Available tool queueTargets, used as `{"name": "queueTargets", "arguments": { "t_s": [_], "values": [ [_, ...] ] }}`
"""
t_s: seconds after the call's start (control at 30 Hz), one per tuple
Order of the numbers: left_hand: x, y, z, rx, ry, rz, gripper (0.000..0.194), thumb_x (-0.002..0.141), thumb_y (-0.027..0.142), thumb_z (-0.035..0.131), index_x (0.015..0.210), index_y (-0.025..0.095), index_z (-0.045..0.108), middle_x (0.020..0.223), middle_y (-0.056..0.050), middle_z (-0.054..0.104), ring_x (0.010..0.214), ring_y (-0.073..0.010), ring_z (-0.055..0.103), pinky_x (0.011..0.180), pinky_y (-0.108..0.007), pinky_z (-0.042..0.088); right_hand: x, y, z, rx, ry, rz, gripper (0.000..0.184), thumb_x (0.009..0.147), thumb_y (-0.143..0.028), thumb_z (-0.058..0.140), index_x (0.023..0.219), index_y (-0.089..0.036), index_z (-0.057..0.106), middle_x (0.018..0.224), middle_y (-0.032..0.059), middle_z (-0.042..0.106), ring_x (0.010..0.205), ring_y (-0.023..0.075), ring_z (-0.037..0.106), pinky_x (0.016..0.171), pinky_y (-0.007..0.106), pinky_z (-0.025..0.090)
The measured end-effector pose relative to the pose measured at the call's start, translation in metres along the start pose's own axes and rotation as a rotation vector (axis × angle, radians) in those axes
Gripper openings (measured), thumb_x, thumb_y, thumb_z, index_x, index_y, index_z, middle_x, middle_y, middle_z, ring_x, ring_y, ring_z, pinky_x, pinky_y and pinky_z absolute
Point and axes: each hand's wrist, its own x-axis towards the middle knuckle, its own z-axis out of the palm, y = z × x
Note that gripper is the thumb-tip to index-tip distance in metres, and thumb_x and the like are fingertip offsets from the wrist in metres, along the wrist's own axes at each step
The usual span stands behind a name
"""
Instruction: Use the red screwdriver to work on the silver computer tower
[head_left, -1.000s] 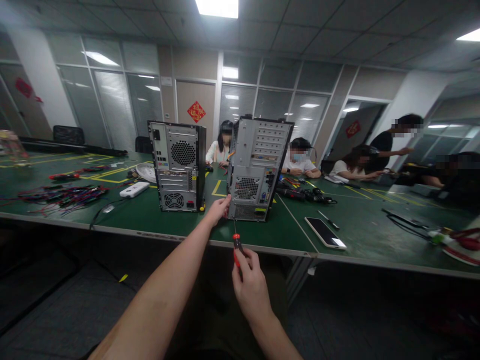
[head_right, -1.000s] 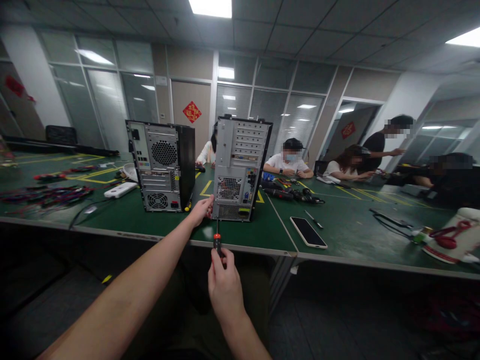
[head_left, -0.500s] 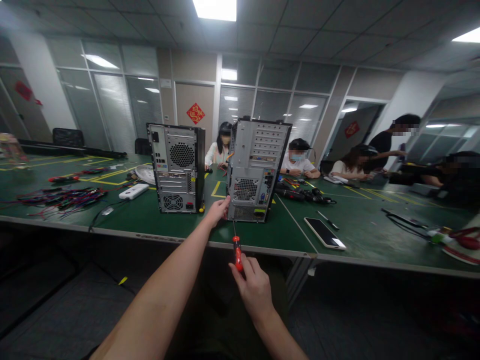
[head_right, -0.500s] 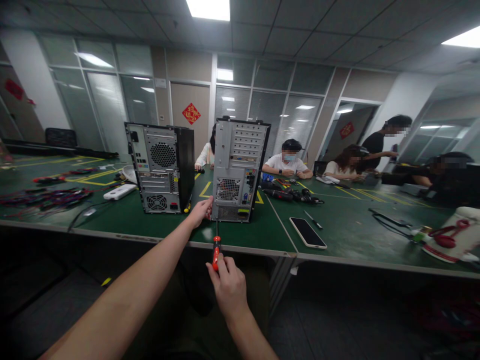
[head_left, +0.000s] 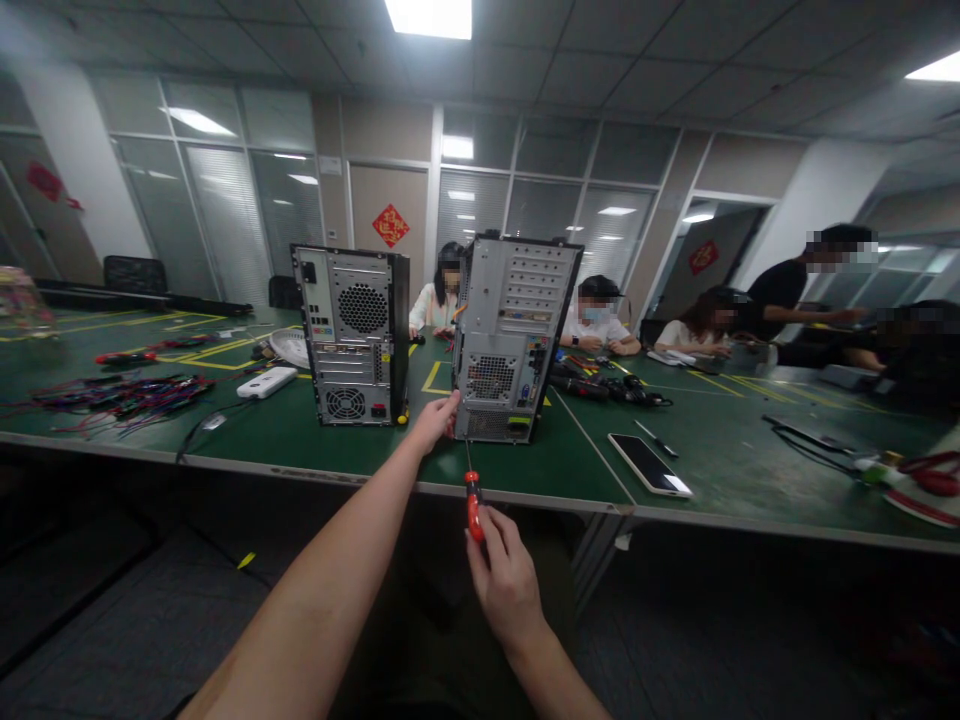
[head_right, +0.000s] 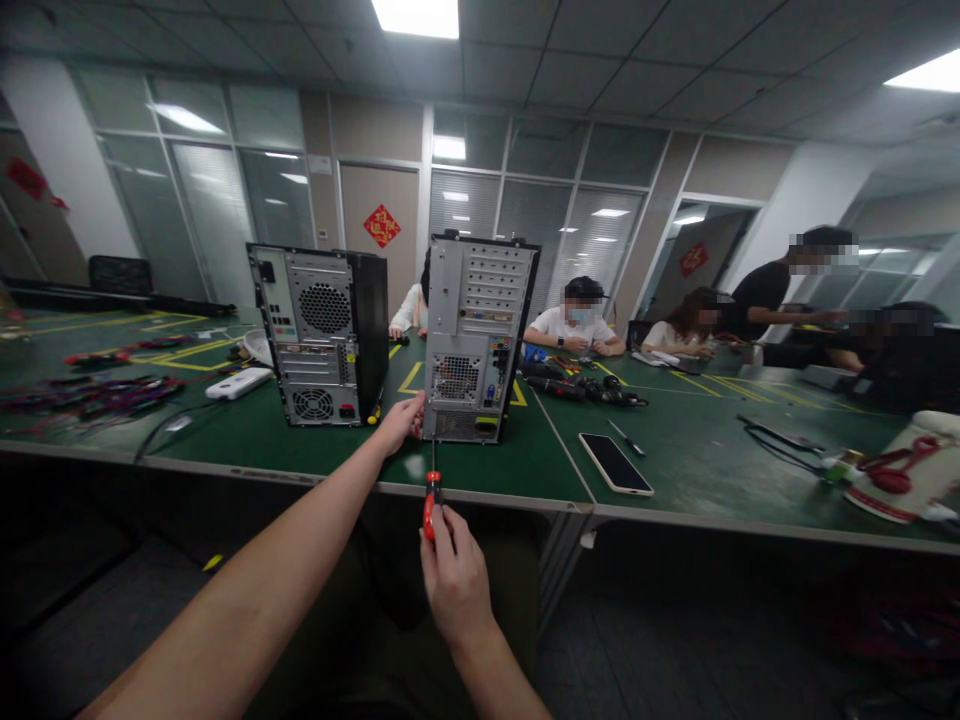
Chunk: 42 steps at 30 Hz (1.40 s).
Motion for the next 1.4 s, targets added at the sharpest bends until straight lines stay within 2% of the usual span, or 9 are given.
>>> {"name": "queueTargets", "arguments": {
  "t_s": [0.17,0.33,0.43,0.67,0.83,0.97,1.1,1.27,1.4],
  "values": [
    [0.0,0.0,0.0,-0.007,-0.007,-0.002,0.063,0.078,0.081,0.068,0.07,0.021,0.052,0.053,0.006,0.044,0.042,-0.0086,0.046,0.044,-0.022,0.041,0.003,-0.001,0.001,-0.015,0.005,0.066,0.03,0.104,-0.029,0.061,0.13,-0.017,0.071,0.101,0.0132,0.074,0.091,0.0237,0.075,0.082,0.036,0.066],
    [-0.001,0.001,0.0,-0.003,-0.016,0.007,0.065,0.076,0.083,0.068,0.07,0.021,0.052,0.054,0.006,0.045,0.042,-0.0086,0.045,0.043,-0.022,0.041,0.002,-0.006,0.004,-0.002,0.024,0.009,0.041,0.104,-0.017,0.055,0.144,-0.022,0.066,0.125,0.0164,0.07,0.113,0.0255,0.072,0.095,0.039,0.064],
    [-0.002,0.002,0.0,0.003,-0.015,0.011,0.065,0.075,0.084,0.068,0.07,0.021,0.052,0.054,0.006,0.045,0.043,-0.0085,0.045,0.043,-0.022,0.041,0.003,-0.009,0.002,-0.027,0.017,-0.01,0.046,0.104,-0.013,0.052,0.145,-0.026,0.065,0.13,0.0154,0.069,0.113,0.0253,0.072,0.096,0.042,0.064],
    [0.0,0.001,0.001,0.007,-0.006,-0.003,0.066,0.077,0.084,0.067,0.069,0.021,0.051,0.053,0.007,0.045,0.041,-0.0075,0.044,0.042,-0.022,0.041,0.017,-0.016,0.0,-0.05,0.018,0.11,0.028,0.105,-0.029,0.058,0.125,-0.017,0.074,0.1,0.0115,0.069,0.083,0.0195,0.073,0.07,0.029,0.063],
    [0.001,-0.001,0.001,0.004,0.007,-0.006,0.066,0.077,0.084,0.066,0.069,0.021,0.05,0.052,0.007,0.044,0.04,-0.0077,0.044,0.042,-0.022,0.04,0.027,-0.025,-0.001,-0.102,0.054,0.126,0.026,0.106,-0.027,0.055,0.121,-0.017,0.073,0.102,0.0106,0.065,0.081,0.0183,0.071,0.068,0.028,0.061],
    [0.001,-0.001,0.001,-0.003,0.005,-0.007,0.064,0.078,0.082,0.067,0.07,0.021,0.05,0.053,0.007,0.045,0.04,-0.0075,0.045,0.042,-0.021,0.04,0.031,-0.033,-0.006,-0.147,-0.034,0.166,0.029,0.104,-0.02,0.048,0.122,-0.018,0.07,0.111,0.0122,0.063,0.09,0.0214,0.071,0.078,0.033,0.062],
    [0.0,0.001,0.001,-0.002,0.006,-0.009,0.065,0.076,0.083,0.068,0.069,0.021,0.051,0.052,0.007,0.045,0.04,-0.0079,0.045,0.042,-0.021,0.04,0.034,-0.036,-0.01,-0.144,-0.093,0.245,0.021,0.105,-0.027,0.05,0.111,-0.019,0.068,0.101,0.0082,0.061,0.075,0.0183,0.069,0.064,0.028,0.057],
    [-0.002,0.004,0.002,-0.005,0.007,-0.008,0.066,0.074,0.085,0.069,0.069,0.02,0.052,0.052,0.006,0.046,0.04,-0.0078,0.045,0.042,-0.022,0.04,0.038,-0.034,-0.012,-0.118,-0.038,0.265,0.025,0.109,-0.035,0.048,0.107,-0.017,0.066,0.092,0.0066,0.062,0.072,0.0183,0.067,0.062,0.027,0.054],
    [-0.004,0.006,0.002,-0.001,0.008,-0.009,0.066,0.074,0.084,0.069,0.07,0.02,0.053,0.053,0.006,0.046,0.04,-0.0081,0.046,0.041,-0.022,0.04,0.039,-0.033,-0.013,-0.106,-0.021,0.236,0.023,0.107,-0.029,0.051,0.114,-0.016,0.069,0.097,0.0082,0.063,0.077,0.0191,0.068,0.066,0.029,0.056]
  ]
}}
